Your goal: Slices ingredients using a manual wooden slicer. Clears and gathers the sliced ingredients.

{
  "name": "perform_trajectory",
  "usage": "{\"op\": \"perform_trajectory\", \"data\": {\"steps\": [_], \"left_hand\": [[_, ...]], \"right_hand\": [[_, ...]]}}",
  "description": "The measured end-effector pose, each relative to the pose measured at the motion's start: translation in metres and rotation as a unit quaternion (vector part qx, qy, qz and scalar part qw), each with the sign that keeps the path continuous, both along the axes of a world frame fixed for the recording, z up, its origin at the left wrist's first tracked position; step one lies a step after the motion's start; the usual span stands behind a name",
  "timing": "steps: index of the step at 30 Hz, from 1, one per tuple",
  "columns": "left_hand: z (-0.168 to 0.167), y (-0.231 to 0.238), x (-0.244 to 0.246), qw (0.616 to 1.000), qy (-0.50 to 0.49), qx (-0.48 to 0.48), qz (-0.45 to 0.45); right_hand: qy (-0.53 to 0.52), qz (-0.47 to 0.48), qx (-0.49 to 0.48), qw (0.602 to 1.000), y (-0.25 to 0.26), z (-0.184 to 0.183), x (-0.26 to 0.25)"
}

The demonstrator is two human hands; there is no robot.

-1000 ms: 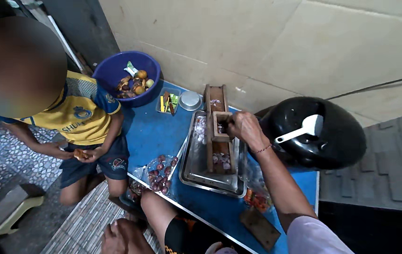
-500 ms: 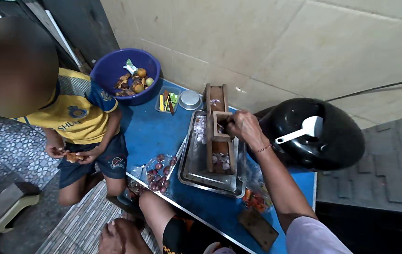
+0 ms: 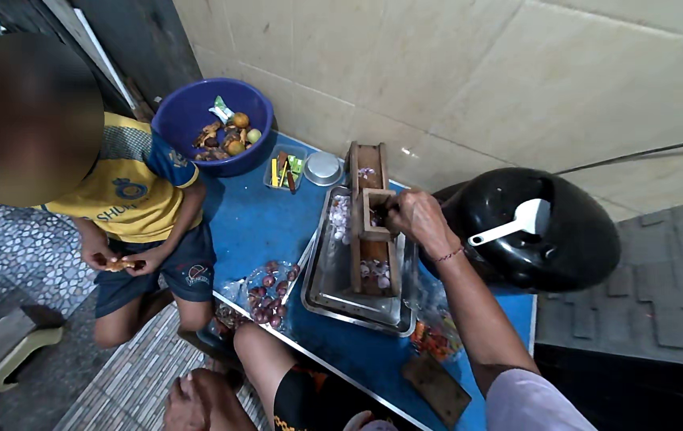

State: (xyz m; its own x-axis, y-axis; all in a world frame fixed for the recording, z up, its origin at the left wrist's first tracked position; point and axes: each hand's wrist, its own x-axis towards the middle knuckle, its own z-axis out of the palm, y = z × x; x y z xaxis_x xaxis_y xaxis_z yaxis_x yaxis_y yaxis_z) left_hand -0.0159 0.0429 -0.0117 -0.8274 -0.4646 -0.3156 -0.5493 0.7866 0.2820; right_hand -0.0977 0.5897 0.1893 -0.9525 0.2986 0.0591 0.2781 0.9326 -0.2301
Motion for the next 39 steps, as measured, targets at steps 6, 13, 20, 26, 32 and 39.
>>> {"op": "perform_trajectory", "data": {"steps": [6,13,20,26,32,39], "left_hand": [[-0.019,-0.013,0.001,1.0,0.003,-0.024,-0.011],[-0.015,-0.011,0.0,1.0,-0.013,-0.01,-0.001],[-0.01,-0.009,0.001,1.0,-0.012,-0.005,0.002],[-0.011,-0.009,-0.001,1.0,-0.009,0.004,0.006],[-0.01,-0.011,-0.001,1.0,-0.01,0.004,0.003],[-0.013,-0.016,-0.002,1.0,-0.031,-0.001,0.005]], "right_hand": [[0.021,0.0,0.002,1.0,-0.003,0.013,0.006],[-0.008,0.016,0.019,1.0,-0.005,-0.008,-0.005],[0.004,0.006,-0.002,1.0,-0.004,0.012,0.002],[-0.022,-0.006,0.006,1.0,-0.007,0.011,0.0],[-0.027,0.011,0.006,1.0,-0.001,-0.013,-0.009],[0.028,0.029,-0.08,0.996,0.018,0.023,0.008]]}}
